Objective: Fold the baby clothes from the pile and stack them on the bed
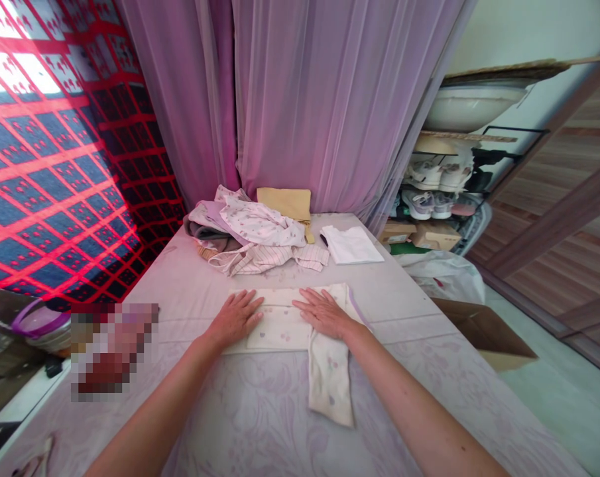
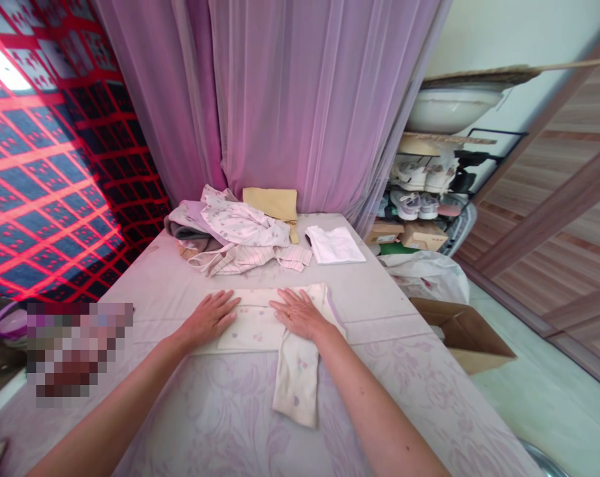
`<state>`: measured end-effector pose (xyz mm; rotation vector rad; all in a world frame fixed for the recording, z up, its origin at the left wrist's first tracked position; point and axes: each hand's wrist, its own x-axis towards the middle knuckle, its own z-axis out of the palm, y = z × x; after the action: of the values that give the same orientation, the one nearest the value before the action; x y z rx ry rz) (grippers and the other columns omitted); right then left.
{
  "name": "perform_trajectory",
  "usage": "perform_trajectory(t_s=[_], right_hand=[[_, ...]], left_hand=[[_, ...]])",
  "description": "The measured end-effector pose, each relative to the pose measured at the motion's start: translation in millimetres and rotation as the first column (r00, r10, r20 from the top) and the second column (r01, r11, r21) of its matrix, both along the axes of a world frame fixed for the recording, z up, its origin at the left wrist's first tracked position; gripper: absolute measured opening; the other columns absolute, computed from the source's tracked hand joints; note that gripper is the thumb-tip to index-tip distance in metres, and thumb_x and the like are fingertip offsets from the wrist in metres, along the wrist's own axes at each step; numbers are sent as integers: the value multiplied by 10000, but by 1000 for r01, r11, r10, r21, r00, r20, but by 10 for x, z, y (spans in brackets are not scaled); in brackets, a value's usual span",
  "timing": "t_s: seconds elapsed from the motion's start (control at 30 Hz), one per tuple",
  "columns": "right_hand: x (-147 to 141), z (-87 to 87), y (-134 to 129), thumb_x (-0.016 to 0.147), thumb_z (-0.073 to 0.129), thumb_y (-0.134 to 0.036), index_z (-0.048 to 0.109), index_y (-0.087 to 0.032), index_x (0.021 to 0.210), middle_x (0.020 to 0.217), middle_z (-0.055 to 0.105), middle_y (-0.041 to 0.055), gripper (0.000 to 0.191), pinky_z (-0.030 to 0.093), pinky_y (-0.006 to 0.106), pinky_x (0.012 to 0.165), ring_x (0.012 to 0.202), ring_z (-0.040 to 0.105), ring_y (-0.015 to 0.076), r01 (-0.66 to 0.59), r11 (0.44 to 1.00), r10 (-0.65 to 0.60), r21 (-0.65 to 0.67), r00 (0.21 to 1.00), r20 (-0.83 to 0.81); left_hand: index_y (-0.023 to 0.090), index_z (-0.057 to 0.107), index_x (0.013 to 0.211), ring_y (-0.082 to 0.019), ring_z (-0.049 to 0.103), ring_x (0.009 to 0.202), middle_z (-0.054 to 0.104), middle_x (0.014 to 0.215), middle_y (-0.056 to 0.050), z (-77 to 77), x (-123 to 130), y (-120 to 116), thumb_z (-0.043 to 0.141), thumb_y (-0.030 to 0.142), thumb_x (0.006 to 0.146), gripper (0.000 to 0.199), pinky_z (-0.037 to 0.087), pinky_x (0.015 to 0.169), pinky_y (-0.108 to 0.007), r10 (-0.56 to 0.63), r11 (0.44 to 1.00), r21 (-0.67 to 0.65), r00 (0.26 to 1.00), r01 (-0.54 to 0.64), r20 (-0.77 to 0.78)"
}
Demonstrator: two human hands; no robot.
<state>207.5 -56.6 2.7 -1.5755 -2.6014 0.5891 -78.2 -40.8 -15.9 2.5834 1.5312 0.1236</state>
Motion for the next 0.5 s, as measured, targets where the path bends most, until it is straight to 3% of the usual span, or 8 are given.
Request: perform_trajectory(t_s=[0.1, 0.27, 0.4, 0.5], right_hand=[[-113, 34, 56, 959, 138, -498, 364, -301, 1422, 1533, 253, 25, 551, 44, 468, 1135, 1414, 175, 187, 44, 999, -44, -1, 999, -20], [-295, 19, 159, 958, 130, -494, 304, -275, 1450, 1538, 237, 31, 566, 32, 475, 1132, 1419, 149, 177, 42, 999, -42, -14, 999, -19], [-81, -75, 149, 961, 138, -465, 300, -265, 1452, 1545, 215, 21, 554, 32, 461, 1136, 1422, 132, 169, 65, 998, -65, -2, 998, 22], [175, -139, 105, 960, 146, -456, 315, -256, 1446, 1539, 236, 29, 551, 46, 471, 1136, 1419, 151, 173, 152, 987, -155, 49, 986, 60]], left_hand=[[222, 457, 1367, -247, 350, 1349, 426, 1447, -83, 58, 13, 36, 221, 476, 962, 533, 260, 1099, -438, 11, 1000, 19, 1000, -11, 17], [224, 391, 1410, -293, 268, 1386, 324, 1503, -105, 67, 187, 53, 283, 509, 943, 558, 215, 1105, -495, 94, 995, 22, 995, -94, -45], [323, 380, 1409, -312, 243, 1392, 302, 1517, -75, 9, 198, 21, 289, 526, 939, 520, 187, 1096, -531, 97, 995, 10, 994, -97, -56], [353, 443, 1362, -298, 296, 1370, 360, 1491, -55, 59, 165, 55, 277, 491, 950, 465, 227, 1077, -517, 96, 995, 3, 995, -96, -26]])
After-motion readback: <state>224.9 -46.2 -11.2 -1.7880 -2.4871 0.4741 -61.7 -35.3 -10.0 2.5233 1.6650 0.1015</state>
